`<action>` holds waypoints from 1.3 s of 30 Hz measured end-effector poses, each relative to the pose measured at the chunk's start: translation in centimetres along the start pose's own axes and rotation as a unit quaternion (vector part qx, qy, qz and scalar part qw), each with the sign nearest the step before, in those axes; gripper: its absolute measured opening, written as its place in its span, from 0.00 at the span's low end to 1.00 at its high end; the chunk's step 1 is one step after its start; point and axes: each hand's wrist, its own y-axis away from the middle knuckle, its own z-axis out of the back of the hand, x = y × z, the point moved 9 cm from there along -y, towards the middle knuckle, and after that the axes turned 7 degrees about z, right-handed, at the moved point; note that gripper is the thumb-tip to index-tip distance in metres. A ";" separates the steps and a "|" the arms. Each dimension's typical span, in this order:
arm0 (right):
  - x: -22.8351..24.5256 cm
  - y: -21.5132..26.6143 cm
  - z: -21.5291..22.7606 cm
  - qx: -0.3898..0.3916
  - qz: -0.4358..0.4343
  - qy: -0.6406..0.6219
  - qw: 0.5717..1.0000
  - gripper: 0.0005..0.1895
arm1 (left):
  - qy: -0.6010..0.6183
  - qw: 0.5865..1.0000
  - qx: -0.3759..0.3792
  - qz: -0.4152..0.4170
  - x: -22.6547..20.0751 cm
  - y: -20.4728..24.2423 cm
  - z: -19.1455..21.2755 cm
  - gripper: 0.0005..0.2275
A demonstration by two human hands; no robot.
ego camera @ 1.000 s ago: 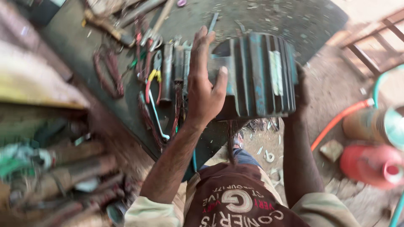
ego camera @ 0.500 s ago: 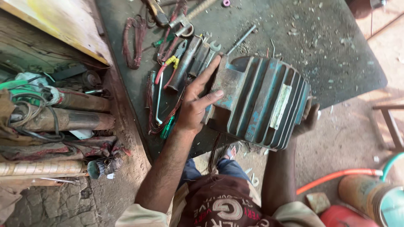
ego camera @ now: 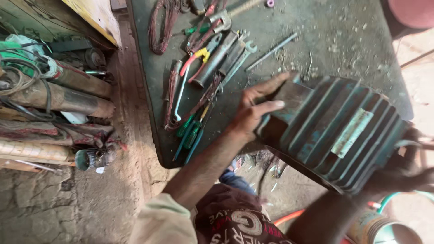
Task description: The person uses a screwdriver to pry and pull copper windings from a motor housing. They repeatedly insert the tool, lever out wire bundles, and separate strands by hand, placing the extracted copper on the workbench.
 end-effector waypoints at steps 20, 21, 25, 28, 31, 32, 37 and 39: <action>-0.9 -0.7 -16.9 0.166 0.065 0.315 0.932 0.22 | -0.589 0.783 0.153 -0.125 -4.2 -4.2 -0.2 0.27; -0.9 0.6 -18.9 0.207 0.099 0.340 0.912 0.24 | -0.552 0.812 0.147 -0.122 -5.2 -4.8 1.2 0.27; -2.6 5.1 -21.7 0.221 0.144 0.375 0.889 0.28 | -0.612 0.776 0.080 -0.130 -6.4 -4.2 6.4 0.30; -5.1 8.6 -21.0 0.210 0.126 0.366 0.898 0.34 | -0.542 0.826 0.107 -0.111 -5.7 -4.3 7.6 0.34; -6.9 10.4 -21.2 0.249 0.140 0.362 0.888 0.35 | -0.526 0.832 0.138 -0.107 -6.2 -5.5 7.4 0.33; -7.4 10.5 -20.7 0.235 0.146 0.379 0.883 0.36 | -0.523 0.835 0.130 -0.112 -6.6 -5.6 7.4 0.33; -8.5 9.1 -19.5 0.203 0.198 0.356 0.890 0.35 | -0.488 0.858 0.099 -0.122 -8.3 -3.8 6.9 0.29; -8.1 8.1 -19.2 0.207 0.215 0.382 0.875 0.35 | -0.503 0.851 0.064 -0.135 -8.7 -3.1 6.1 0.29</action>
